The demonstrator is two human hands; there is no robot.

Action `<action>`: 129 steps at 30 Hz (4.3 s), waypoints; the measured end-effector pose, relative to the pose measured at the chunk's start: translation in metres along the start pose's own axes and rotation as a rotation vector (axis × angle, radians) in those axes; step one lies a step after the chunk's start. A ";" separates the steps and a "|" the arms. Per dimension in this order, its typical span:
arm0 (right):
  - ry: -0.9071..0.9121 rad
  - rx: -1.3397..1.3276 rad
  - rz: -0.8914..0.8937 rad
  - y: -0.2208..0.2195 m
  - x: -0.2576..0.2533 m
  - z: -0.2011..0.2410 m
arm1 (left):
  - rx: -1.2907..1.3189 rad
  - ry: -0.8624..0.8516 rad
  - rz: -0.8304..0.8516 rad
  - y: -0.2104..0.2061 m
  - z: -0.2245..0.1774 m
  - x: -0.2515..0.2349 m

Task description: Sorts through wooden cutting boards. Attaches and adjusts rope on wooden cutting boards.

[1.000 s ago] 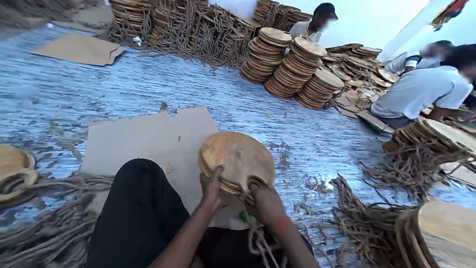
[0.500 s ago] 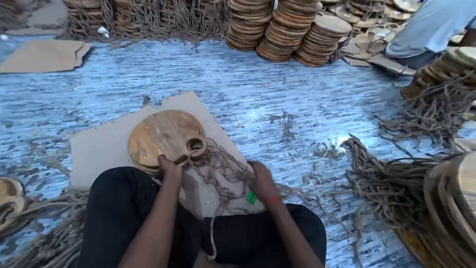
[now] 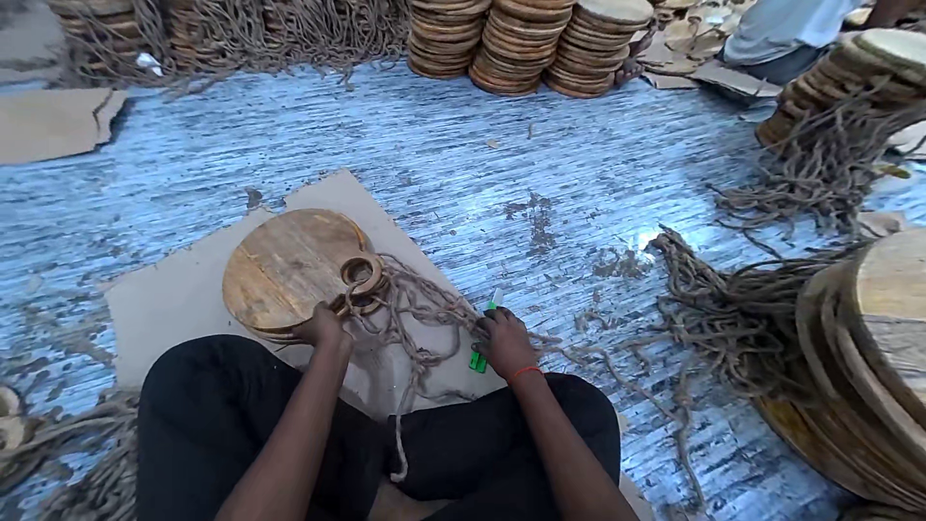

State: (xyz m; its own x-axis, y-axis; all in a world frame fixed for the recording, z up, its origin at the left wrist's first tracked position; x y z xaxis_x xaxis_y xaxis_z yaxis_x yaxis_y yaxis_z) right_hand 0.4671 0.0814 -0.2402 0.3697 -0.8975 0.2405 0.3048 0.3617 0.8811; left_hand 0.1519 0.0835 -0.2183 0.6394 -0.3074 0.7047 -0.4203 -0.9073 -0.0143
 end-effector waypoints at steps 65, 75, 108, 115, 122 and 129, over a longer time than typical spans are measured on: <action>-0.275 -1.438 -0.422 -0.010 0.061 0.061 | -1.541 -0.887 1.181 -0.179 -0.051 0.152; -0.255 -1.439 -0.076 -0.043 0.047 0.120 | -1.116 -0.799 0.942 -0.059 -0.046 0.083; -0.280 -1.594 -0.419 -0.050 0.025 0.129 | -1.202 -0.372 1.232 -0.018 0.005 0.072; -0.263 -1.634 -0.339 -0.051 0.029 0.132 | -1.183 -0.375 1.262 -0.019 0.009 0.072; -0.084 -1.793 -0.105 -0.048 0.039 0.138 | -1.247 -0.253 1.498 -0.019 0.007 0.068; -0.016 -1.925 -0.070 -0.039 0.047 0.141 | -1.299 -0.206 1.626 -0.014 0.006 0.075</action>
State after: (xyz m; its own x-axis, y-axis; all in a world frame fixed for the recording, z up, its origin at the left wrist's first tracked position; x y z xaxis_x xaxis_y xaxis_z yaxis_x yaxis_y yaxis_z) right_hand 0.3491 -0.0108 -0.2058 0.3124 -0.9183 0.2431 0.7329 0.0702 -0.6767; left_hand 0.2100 0.0715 -0.1694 -0.6811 -0.5368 0.4978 -0.5907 0.8047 0.0594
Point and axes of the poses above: each hand's wrist, its own x-axis away from the middle knuckle, its own y-axis out of the back of the hand, z = x × y, the point moved 3 cm from there along -x, towards the middle knuckle, and after that the axes turned 13 degrees about y, right-handed, at the moved point
